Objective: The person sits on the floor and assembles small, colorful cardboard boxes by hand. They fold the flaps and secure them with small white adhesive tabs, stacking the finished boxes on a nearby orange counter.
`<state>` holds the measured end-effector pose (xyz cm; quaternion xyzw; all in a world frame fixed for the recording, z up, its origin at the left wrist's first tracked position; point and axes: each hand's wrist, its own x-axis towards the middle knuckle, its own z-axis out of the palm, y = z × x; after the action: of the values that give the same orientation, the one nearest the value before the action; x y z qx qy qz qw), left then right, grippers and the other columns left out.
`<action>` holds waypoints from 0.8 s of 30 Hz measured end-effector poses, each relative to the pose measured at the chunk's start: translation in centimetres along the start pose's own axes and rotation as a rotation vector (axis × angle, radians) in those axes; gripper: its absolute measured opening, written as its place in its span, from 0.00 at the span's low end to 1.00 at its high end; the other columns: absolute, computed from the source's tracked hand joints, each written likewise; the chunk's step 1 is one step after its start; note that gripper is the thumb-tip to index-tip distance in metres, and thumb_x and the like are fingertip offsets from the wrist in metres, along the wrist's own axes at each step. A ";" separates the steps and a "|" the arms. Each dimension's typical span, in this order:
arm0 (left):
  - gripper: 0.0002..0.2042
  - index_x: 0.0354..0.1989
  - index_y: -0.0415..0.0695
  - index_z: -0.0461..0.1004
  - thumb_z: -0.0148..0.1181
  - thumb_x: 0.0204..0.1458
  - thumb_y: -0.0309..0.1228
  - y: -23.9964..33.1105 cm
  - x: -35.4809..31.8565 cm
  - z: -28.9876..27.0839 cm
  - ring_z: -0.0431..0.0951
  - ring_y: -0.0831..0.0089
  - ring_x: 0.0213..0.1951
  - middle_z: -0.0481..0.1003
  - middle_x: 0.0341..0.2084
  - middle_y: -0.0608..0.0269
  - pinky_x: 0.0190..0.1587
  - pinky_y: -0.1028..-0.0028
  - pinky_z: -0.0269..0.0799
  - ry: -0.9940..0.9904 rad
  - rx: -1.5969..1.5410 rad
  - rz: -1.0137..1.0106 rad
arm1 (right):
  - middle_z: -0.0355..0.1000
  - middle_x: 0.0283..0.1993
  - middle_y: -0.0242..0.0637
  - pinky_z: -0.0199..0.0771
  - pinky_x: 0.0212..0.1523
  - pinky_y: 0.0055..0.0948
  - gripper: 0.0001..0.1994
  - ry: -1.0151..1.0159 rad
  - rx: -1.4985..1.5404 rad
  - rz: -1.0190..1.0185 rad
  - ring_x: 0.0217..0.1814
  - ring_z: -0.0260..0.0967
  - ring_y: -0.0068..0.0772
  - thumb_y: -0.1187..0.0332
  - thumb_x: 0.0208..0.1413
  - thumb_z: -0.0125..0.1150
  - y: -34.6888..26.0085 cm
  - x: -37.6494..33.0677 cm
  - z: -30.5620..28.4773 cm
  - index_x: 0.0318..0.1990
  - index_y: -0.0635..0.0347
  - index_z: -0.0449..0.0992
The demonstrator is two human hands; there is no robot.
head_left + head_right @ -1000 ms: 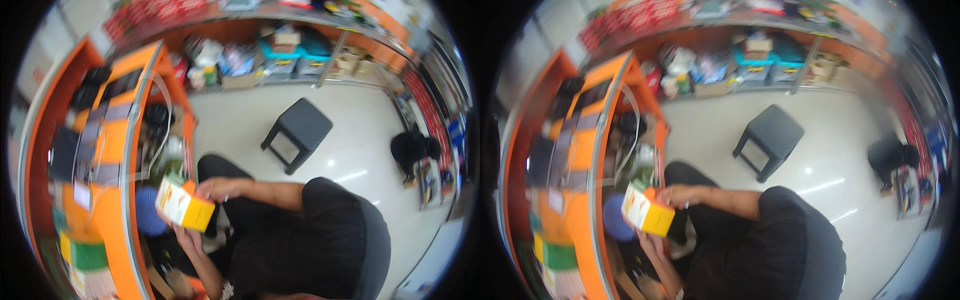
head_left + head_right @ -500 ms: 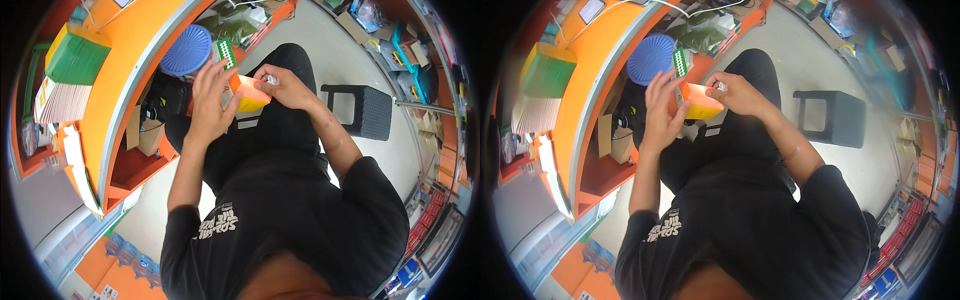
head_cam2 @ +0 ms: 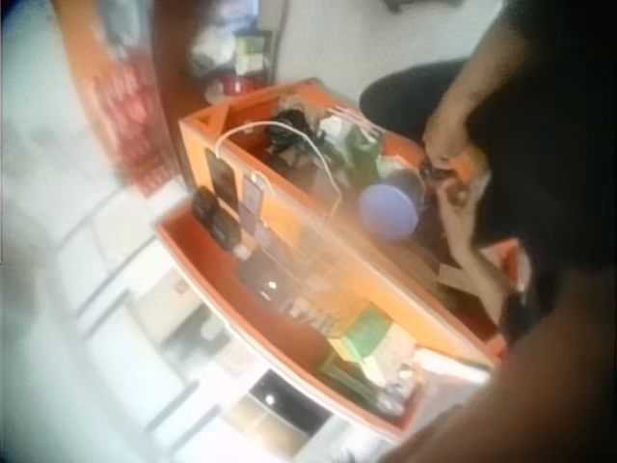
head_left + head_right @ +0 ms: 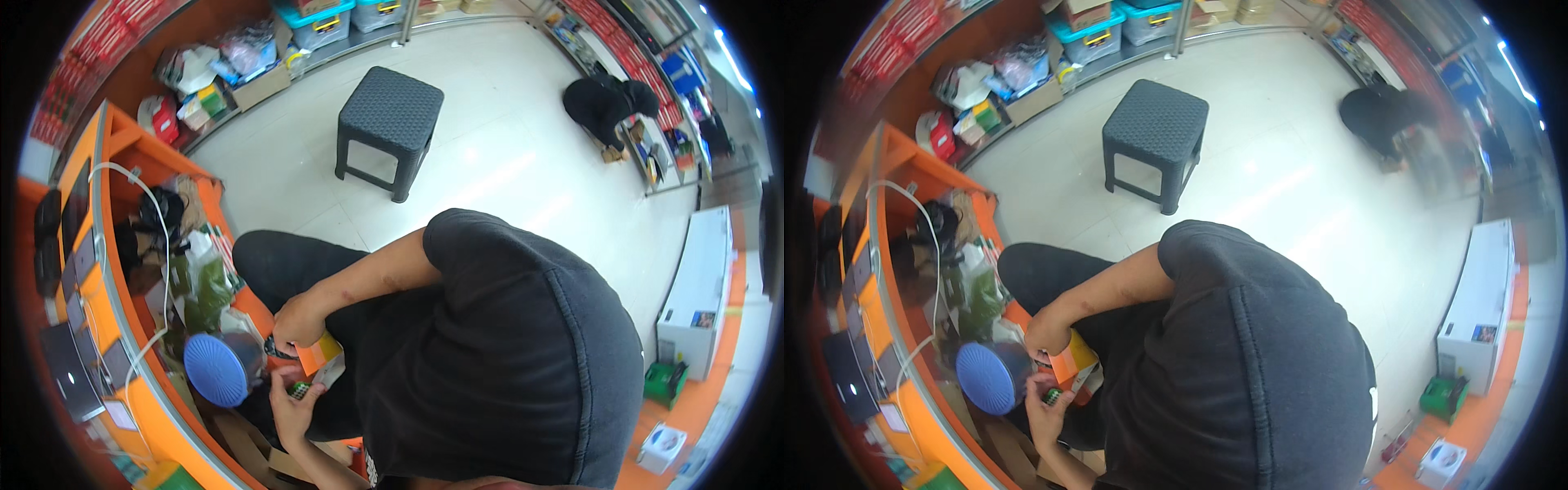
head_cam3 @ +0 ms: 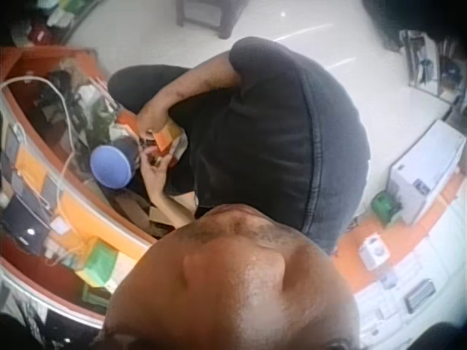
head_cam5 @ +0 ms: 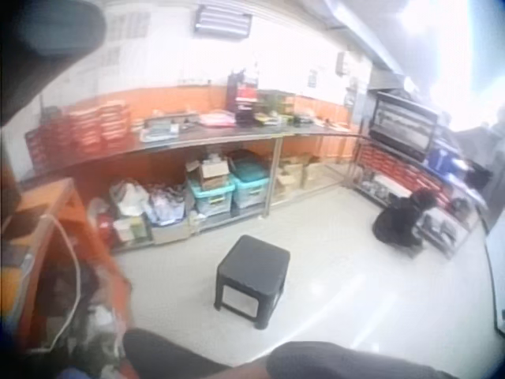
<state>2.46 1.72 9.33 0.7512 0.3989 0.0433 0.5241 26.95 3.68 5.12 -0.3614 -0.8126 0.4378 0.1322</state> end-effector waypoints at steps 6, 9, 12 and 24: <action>0.14 0.35 0.33 0.78 0.75 0.48 0.29 1.1 1.0 -0.5 0.73 0.74 0.27 0.78 0.24 0.58 0.35 0.73 0.71 -0.109 0.156 0.055 | 0.81 0.40 0.39 0.76 0.43 0.44 0.11 0.113 -0.060 0.063 0.44 0.78 0.44 0.69 0.50 0.59 1.2 -0.5 1.4 0.40 0.51 0.84; 0.10 0.36 0.31 0.80 0.69 0.57 0.29 0.3 0.9 -0.5 0.70 0.80 0.26 0.77 0.22 0.62 0.31 0.76 0.68 -0.078 0.051 -0.011 | 0.81 0.40 0.38 0.76 0.44 0.46 0.11 0.005 -0.245 -0.040 0.45 0.78 0.44 0.68 0.51 0.59 -1.6 -0.9 -0.1 0.41 0.50 0.84; 0.11 0.35 0.31 0.80 0.70 0.57 0.29 0.8 1.0 -0.7 0.68 0.82 0.26 0.76 0.22 0.64 0.30 0.78 0.66 -0.115 0.077 -0.054 | 0.81 0.41 0.38 0.76 0.44 0.47 0.10 -0.045 -0.321 -0.170 0.47 0.78 0.44 0.66 0.54 0.61 -3.3 -1.0 -0.4 0.42 0.49 0.84; 0.05 0.38 0.34 0.78 0.66 0.57 0.22 -5.2 0.9 -5.5 0.75 0.83 0.33 0.80 0.32 0.62 0.40 0.81 0.68 -0.287 -0.377 -0.382 | 0.80 0.39 0.41 0.76 0.45 0.47 0.10 0.080 -0.151 -0.257 0.47 0.78 0.47 0.59 0.58 0.64 -2.2 0.3 0.8 0.42 0.53 0.81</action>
<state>-2.45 7.08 7.23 0.5506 0.4401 -0.0894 0.7037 25.29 2.60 6.44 -0.2806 -0.8768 0.3400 0.1919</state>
